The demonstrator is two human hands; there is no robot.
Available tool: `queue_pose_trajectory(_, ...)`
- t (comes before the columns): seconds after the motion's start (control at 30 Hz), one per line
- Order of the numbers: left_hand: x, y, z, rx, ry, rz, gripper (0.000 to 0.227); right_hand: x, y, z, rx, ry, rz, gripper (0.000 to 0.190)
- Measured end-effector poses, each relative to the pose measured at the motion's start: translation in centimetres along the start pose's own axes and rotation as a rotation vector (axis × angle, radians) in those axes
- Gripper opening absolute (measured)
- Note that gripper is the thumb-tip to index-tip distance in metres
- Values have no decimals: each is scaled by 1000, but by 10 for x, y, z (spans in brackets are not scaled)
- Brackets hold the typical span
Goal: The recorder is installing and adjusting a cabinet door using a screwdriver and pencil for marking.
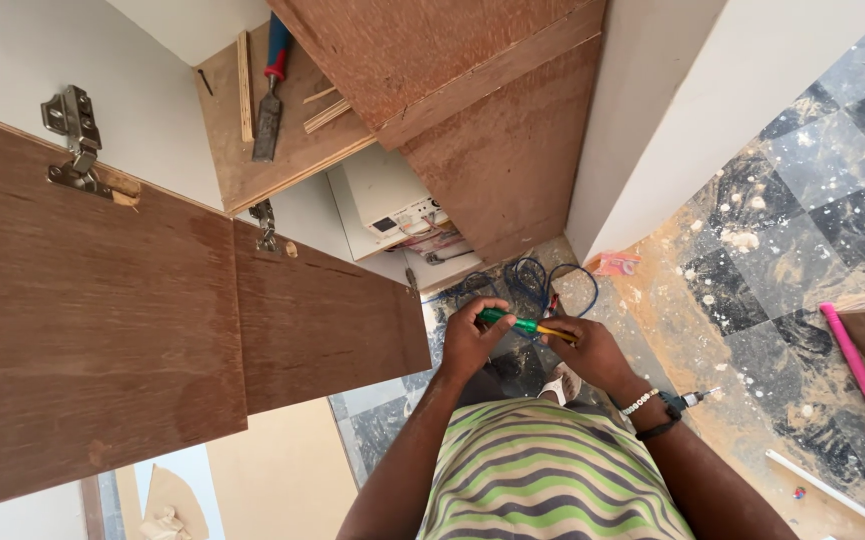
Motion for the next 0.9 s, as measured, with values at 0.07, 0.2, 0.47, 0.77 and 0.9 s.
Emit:
queue_pose_trajectory(0.07,1,0,0,0,12,-6,31,2,0,0,-5,4,19,29)
queue_pose_trajectory(0.2,4,-1,4,4,15,-7,32,4,1,0,1,-22,22,29)
queue_pose_trajectory(0.47,-28,60,62,-178,-216,27,86,-12,3,1,-54,51,65,29)
queue_pose_trajectory(0.77,-137,121,120,-453,-217,491,115,-17,2,-3,-30,70,23,29)
queue_pose_trajectory(0.9,-136,115,121,-462,-209,483,119,-20,5,-5,-33,32,14,29)
Point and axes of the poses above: each hand's wrist, its own z-axis towards the middle knuckle, its own y-axis out of the back of the hand, x = y × z, the point moved 7 cm from there along z, towards the middle knuckle, and after that the axes turned 11 degrees about y, right-handed, at the moved point
